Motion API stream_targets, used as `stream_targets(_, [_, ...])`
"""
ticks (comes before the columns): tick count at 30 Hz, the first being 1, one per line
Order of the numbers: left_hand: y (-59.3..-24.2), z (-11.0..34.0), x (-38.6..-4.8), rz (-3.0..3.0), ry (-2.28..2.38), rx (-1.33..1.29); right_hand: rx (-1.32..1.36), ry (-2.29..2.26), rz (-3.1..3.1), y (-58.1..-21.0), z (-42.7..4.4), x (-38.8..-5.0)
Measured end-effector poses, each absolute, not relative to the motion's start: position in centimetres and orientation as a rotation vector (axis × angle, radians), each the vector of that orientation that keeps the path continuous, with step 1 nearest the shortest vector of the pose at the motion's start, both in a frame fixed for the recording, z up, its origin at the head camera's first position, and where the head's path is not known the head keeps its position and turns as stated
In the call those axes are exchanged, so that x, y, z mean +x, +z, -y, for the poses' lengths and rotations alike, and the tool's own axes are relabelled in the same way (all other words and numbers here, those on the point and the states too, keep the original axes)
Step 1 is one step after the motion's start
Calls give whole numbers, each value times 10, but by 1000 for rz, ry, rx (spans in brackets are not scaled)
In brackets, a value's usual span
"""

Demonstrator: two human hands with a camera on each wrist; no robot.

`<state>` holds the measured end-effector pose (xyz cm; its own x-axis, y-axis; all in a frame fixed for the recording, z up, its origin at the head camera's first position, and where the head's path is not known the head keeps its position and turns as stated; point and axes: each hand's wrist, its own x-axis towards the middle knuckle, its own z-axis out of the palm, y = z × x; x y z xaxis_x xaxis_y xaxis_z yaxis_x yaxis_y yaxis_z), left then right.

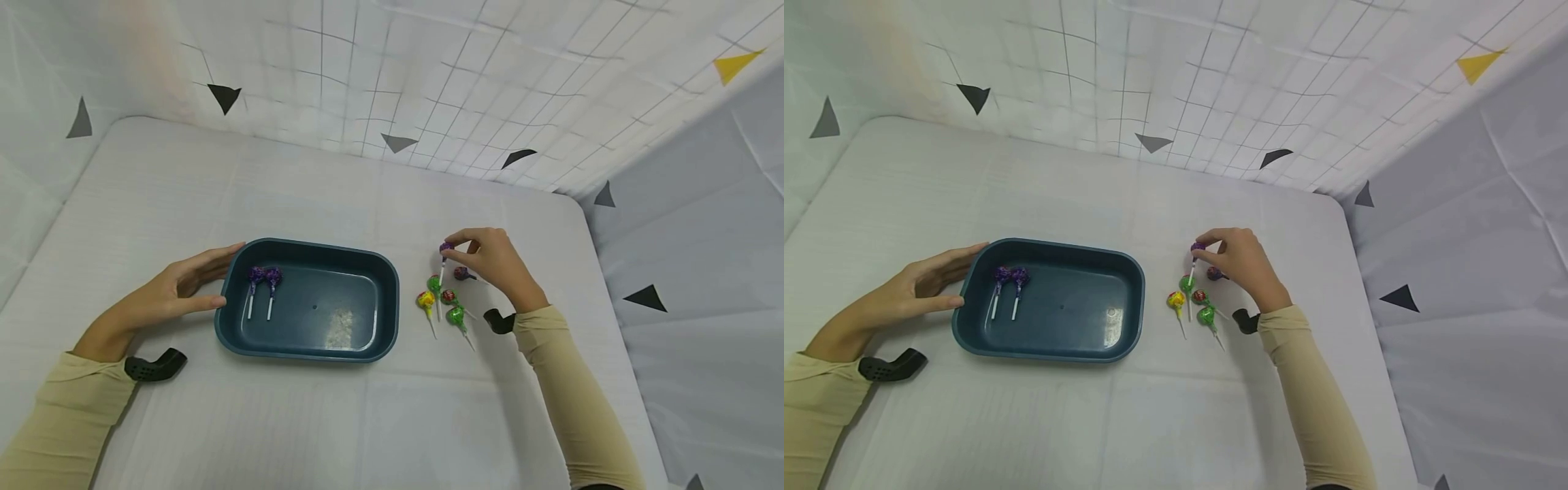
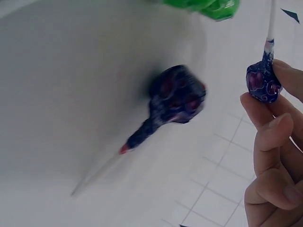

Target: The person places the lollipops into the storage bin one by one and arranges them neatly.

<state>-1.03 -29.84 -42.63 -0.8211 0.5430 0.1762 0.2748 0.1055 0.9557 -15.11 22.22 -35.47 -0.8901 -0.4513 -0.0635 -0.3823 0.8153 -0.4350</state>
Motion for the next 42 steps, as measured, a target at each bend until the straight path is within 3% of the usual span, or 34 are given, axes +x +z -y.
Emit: stream_targets(42, [-429, 299, -12, -2148, 1809, 867, -916, -831, -2692, -307, -137, -123])
